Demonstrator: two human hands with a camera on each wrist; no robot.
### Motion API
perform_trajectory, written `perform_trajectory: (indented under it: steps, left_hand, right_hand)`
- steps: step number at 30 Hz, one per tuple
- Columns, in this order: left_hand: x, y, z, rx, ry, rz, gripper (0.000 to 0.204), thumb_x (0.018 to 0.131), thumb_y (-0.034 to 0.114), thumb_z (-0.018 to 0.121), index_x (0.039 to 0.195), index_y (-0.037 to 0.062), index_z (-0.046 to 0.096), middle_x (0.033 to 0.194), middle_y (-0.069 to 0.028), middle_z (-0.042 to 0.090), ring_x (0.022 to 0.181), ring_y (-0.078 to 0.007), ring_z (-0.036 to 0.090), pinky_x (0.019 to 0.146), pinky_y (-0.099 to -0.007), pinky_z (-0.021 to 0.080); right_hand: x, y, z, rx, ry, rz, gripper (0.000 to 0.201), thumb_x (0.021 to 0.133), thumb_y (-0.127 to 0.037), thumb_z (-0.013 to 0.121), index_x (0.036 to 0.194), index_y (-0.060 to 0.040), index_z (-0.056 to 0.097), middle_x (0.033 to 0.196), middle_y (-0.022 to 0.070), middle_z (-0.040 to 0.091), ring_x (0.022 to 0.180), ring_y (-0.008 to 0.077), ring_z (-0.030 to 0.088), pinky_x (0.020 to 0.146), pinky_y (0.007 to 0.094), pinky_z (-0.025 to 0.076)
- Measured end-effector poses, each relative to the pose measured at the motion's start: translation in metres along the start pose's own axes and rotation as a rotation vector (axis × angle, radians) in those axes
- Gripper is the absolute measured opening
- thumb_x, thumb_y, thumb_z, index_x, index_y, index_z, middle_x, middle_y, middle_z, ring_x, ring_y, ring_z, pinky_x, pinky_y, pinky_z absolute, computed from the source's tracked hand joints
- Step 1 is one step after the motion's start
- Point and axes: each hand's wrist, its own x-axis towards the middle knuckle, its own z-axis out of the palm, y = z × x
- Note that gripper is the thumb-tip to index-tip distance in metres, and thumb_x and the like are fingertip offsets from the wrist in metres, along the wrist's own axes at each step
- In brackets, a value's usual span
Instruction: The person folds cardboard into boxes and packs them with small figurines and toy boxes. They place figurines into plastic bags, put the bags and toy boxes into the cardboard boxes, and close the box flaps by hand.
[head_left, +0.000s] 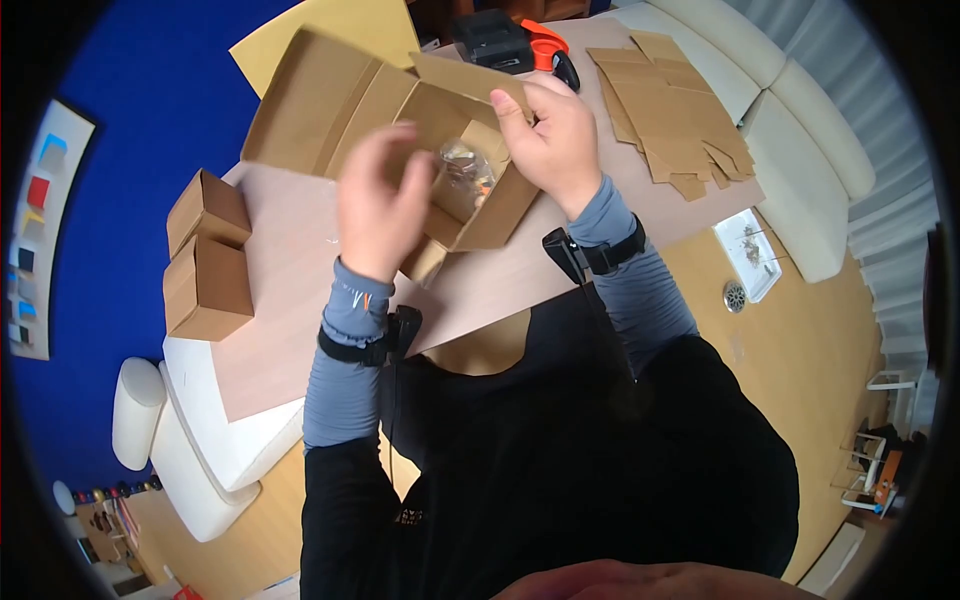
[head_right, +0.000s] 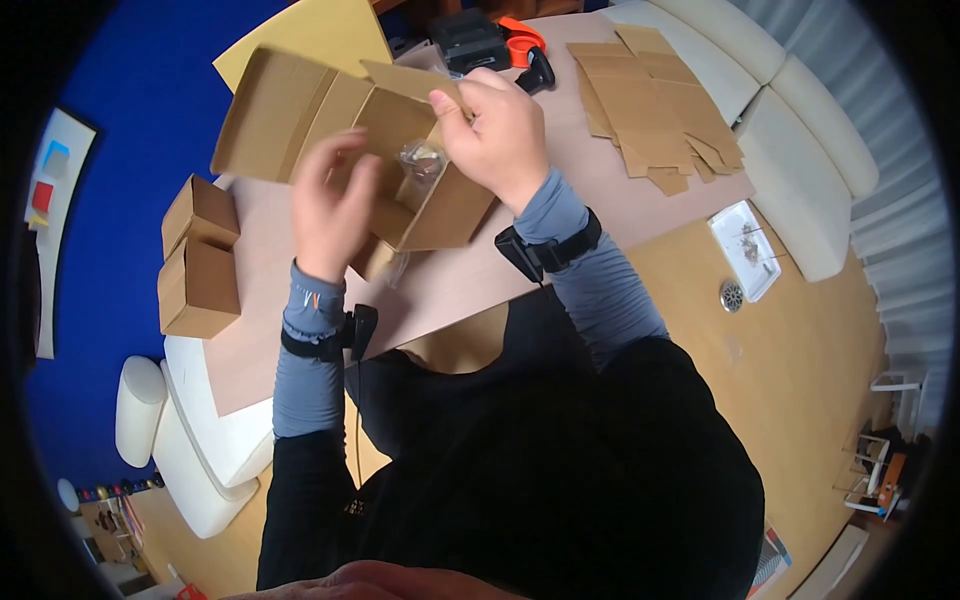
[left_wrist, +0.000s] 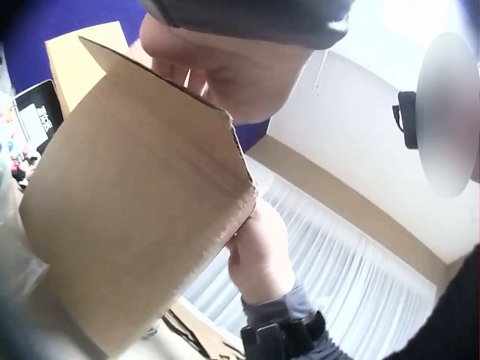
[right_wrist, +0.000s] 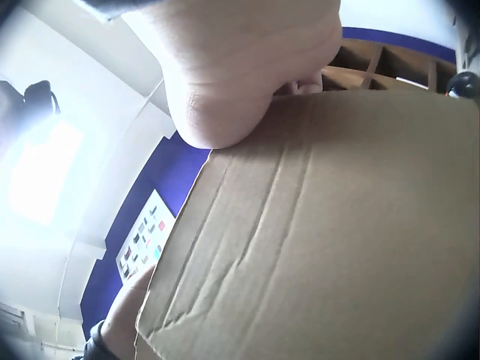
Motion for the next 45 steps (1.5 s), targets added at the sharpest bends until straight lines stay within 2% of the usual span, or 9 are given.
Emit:
perform_trajectory:
  steps: [3, 11, 16, 22, 27, 32, 40, 42, 45]
  left_hand:
    - [0.006, -0.007, 0.019, 0.138, -0.362, 0.278, 0.050, 0.081, 0.013, 0.077, 0.127, 0.0030, 0.061, 0.133, -0.0186, 0.060, 0.126, -0.0418, 0.053, 0.110, -0.0462, 0.043]
    - [0.007, -0.024, 0.027, 0.394, -0.977, 0.128, 0.030, 0.082, 0.016, 0.075, 0.111, 0.0072, 0.070, 0.112, -0.0177, 0.069, 0.101, -0.0376, 0.065, 0.100, -0.0472, 0.044]
    - [0.002, -0.031, 0.020, -0.231, -0.266, -0.050, 0.007, 0.096, 0.008, 0.063, 0.100, 0.0017, 0.063, 0.089, -0.0120, 0.064, 0.080, -0.0226, 0.065, 0.070, -0.0338, 0.052]
    - [0.024, -0.026, -0.011, -0.580, 0.339, -0.159, 0.015, 0.106, 0.016, 0.056, 0.101, 0.0010, 0.055, 0.084, -0.0003, 0.063, 0.074, -0.0059, 0.056, 0.062, -0.0243, 0.045]
    - [0.006, -0.085, -0.002, -0.233, 0.234, -0.328, 0.018, 0.103, 0.019, 0.059, 0.100, 0.0014, 0.059, 0.083, -0.0064, 0.066, 0.072, -0.0147, 0.061, 0.065, -0.0314, 0.049]
    - [-0.009, -0.110, 0.033, 0.033, -0.271, -0.438, 0.025, 0.093, 0.022, 0.066, 0.101, -0.0013, 0.064, 0.091, -0.0216, 0.070, 0.085, -0.0368, 0.068, 0.079, -0.0424, 0.053]
    - [-0.021, -0.102, 0.055, 0.206, -0.395, -0.563, 0.031, 0.087, 0.023, 0.067, 0.111, 0.0022, 0.068, 0.104, -0.0240, 0.070, 0.098, -0.0395, 0.067, 0.088, -0.0453, 0.052]
    - [-0.041, -0.076, 0.049, 0.362, -0.069, -0.263, 0.039, 0.086, 0.027, 0.070, 0.118, 0.0062, 0.067, 0.123, -0.0233, 0.063, 0.112, -0.0419, 0.060, 0.100, -0.0484, 0.045]
    - [-0.061, -0.043, 0.037, 0.373, -0.207, -0.064, 0.048, 0.084, 0.036, 0.073, 0.125, 0.0097, 0.066, 0.136, -0.0210, 0.054, 0.122, -0.0426, 0.050, 0.106, -0.0507, 0.038]
  right_hand:
    - [0.000, -0.027, -0.002, 0.037, -0.086, -0.110, 0.023, 0.091, -0.023, 0.070, 0.077, -0.0044, 0.068, 0.073, 0.0115, 0.059, 0.069, 0.0336, 0.060, 0.059, 0.0426, 0.047]
    - [-0.004, -0.039, -0.008, -0.019, -0.092, -0.228, 0.016, 0.090, -0.017, 0.072, 0.085, -0.0022, 0.072, 0.077, 0.0114, 0.063, 0.068, 0.0305, 0.061, 0.060, 0.0372, 0.049]
    - [-0.006, -0.024, -0.010, -0.072, -0.061, -0.076, 0.019, 0.090, -0.023, 0.070, 0.081, -0.0055, 0.070, 0.075, 0.0101, 0.061, 0.070, 0.0335, 0.061, 0.060, 0.0425, 0.049]
    - [0.000, -0.001, -0.039, -0.213, 0.068, 0.097, 0.035, 0.096, -0.026, 0.068, 0.074, 0.0004, 0.058, 0.072, 0.0141, 0.053, 0.064, 0.0349, 0.054, 0.057, 0.0422, 0.043]
    - [0.011, 0.019, -0.070, -0.256, 0.308, 0.050, 0.039, 0.097, -0.023, 0.068, 0.074, 0.0024, 0.050, 0.068, 0.0138, 0.045, 0.060, 0.0284, 0.042, 0.058, 0.0396, 0.037]
    - [0.014, 0.011, -0.081, -0.254, 0.344, 0.096, 0.035, 0.098, -0.022, 0.067, 0.076, 0.0024, 0.053, 0.068, 0.0119, 0.047, 0.063, 0.0254, 0.045, 0.060, 0.0368, 0.039]
    - [-0.002, 0.019, -0.059, -0.144, 0.353, 0.123, 0.035, 0.098, -0.020, 0.067, 0.075, 0.0014, 0.053, 0.069, 0.0091, 0.048, 0.064, 0.0235, 0.045, 0.061, 0.0358, 0.039]
    - [-0.015, 0.026, -0.052, -0.149, 0.342, 0.166, 0.035, 0.098, -0.020, 0.067, 0.074, 0.0017, 0.052, 0.068, 0.0092, 0.047, 0.065, 0.0236, 0.045, 0.061, 0.0358, 0.039]
    - [-0.028, 0.042, -0.046, -0.182, 0.295, 0.281, 0.032, 0.099, -0.020, 0.066, 0.078, 0.0026, 0.057, 0.069, 0.0093, 0.049, 0.066, 0.0231, 0.046, 0.062, 0.0353, 0.039]
